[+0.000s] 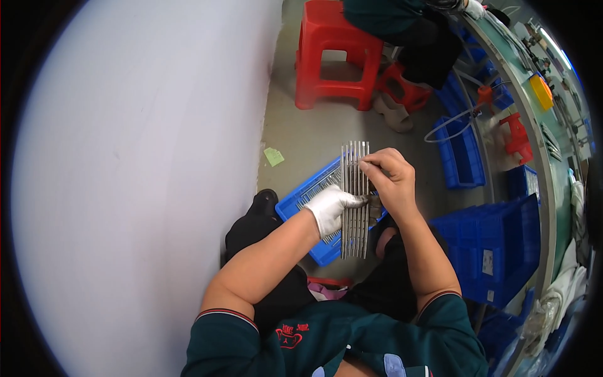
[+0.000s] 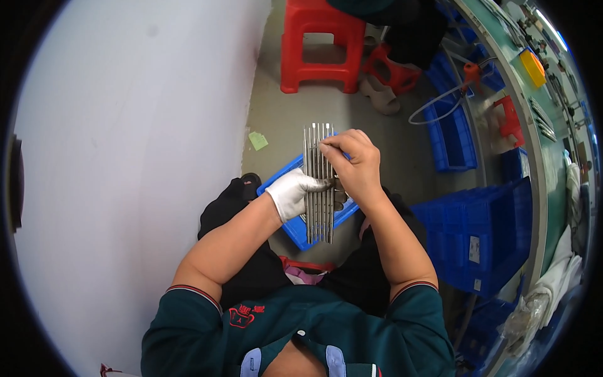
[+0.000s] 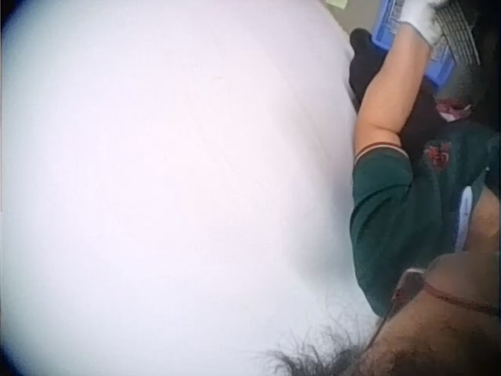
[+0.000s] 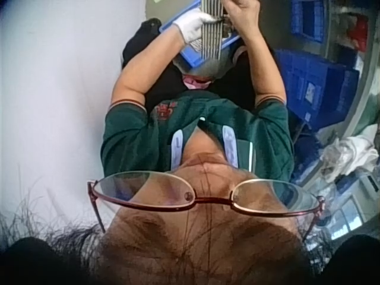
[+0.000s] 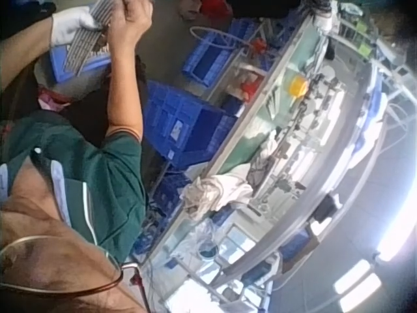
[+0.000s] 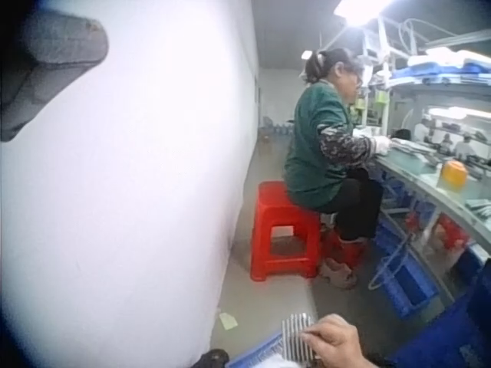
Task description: Picking up, inspecting, and aligning thin metal rods from a blue storage bin in a factory setting.
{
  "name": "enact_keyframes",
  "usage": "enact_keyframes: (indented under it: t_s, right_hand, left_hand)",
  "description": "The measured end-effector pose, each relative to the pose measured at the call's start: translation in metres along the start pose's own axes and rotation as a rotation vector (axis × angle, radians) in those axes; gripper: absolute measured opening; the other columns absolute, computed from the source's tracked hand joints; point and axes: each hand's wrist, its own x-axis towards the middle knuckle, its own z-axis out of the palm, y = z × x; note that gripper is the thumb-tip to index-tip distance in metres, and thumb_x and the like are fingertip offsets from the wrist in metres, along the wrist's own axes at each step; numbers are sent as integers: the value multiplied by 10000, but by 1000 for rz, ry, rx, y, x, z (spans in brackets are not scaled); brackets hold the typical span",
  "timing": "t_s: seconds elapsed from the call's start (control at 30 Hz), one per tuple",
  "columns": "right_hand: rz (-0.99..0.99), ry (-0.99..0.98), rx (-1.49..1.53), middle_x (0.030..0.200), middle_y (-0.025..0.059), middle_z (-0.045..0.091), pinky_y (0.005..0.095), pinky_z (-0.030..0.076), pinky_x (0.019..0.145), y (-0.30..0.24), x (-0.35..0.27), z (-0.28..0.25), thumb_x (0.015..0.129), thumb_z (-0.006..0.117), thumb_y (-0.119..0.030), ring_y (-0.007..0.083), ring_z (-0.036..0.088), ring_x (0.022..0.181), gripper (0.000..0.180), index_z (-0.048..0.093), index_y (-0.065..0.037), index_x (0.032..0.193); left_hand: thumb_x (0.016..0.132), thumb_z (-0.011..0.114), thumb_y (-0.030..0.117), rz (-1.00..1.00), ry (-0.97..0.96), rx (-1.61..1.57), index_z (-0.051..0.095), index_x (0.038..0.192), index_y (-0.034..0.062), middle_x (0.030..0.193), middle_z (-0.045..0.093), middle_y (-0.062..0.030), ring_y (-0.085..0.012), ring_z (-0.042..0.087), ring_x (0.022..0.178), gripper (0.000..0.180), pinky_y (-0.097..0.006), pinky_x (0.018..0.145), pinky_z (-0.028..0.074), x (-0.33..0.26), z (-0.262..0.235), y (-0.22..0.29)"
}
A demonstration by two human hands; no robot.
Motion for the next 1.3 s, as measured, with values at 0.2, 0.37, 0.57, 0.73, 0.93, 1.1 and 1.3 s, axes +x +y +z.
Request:
enact_keyframes:
  t_s: [0.2, 0.37, 0.57, 0.73, 0.93, 1.1, 1.3]
  right_hand:
    - [110, -32, 40, 737, 65, 607, 273, 439, 694, 3, 0, -1, 769, 693, -37, 158, 560, 768, 69, 690, 9, 820]
    - [111, -39, 26, 757, 57, 611, 275, 439, 691, 7, -1, -2, 772, 694, -42, 156, 560, 760, 67, 692, 5, 819]
    - [-101, 6, -106, 758, 52, 607, 300, 449, 674, 6, 0, -1, 717, 718, -31, 197, 559, 756, 96, 705, -43, 811]
    - [-323, 2, -286, 755, 42, 596, 331, 448, 639, 5, 1, 2, 662, 740, -42, 225, 540, 734, 141, 703, -83, 791]
    - [-354, 35, -346, 761, 44, 599, 342, 449, 653, 3, 1, 3, 651, 737, -38, 229, 548, 733, 143, 696, -79, 781]
    - [-349, 61, -354, 763, 46, 600, 345, 449, 664, 4, 2, 5, 644, 737, -40, 232, 555, 739, 147, 691, -76, 779]
    - [-355, 69, -355, 745, 26, 584, 362, 434, 674, 5, 3, 7, 656, 739, -72, 237, 545, 733, 121, 668, -94, 750]
  left_hand:
    - [872, 529, 4, -10, -13, -9, 534, 1194, 19, 1039, 632, -157, -321, 646, 952, 322, -474, 822, 546, 0, 2, 2]
    - [864, 516, -29, -2, 16, -41, 574, 1097, -31, 974, 649, -170, -332, 665, 888, 241, -461, 784, 565, -3, 8, 5]
    - [859, 521, -34, -1, 46, -64, 574, 1086, -34, 973, 649, -172, -336, 666, 878, 233, -454, 759, 570, -3, 8, 4]
    - [842, 532, -59, -2, 102, 41, 586, 1058, -14, 932, 655, -126, -267, 674, 830, 227, -387, 718, 581, 1, 4, -2]
    - [835, 544, -58, 14, 116, 49, 598, 1052, 0, 915, 659, -102, -224, 675, 819, 232, -348, 708, 576, 3, 6, -3]
    - [843, 567, -31, -4, 98, 80, 562, 1104, 9, 961, 648, -111, -250, 671, 852, 264, -386, 737, 577, 3, 0, -3]
    - [858, 580, -2, -10, 78, 119, 528, 1158, 20, 997, 641, -126, -291, 666, 884, 305, -441, 762, 580, 6, -7, -5]
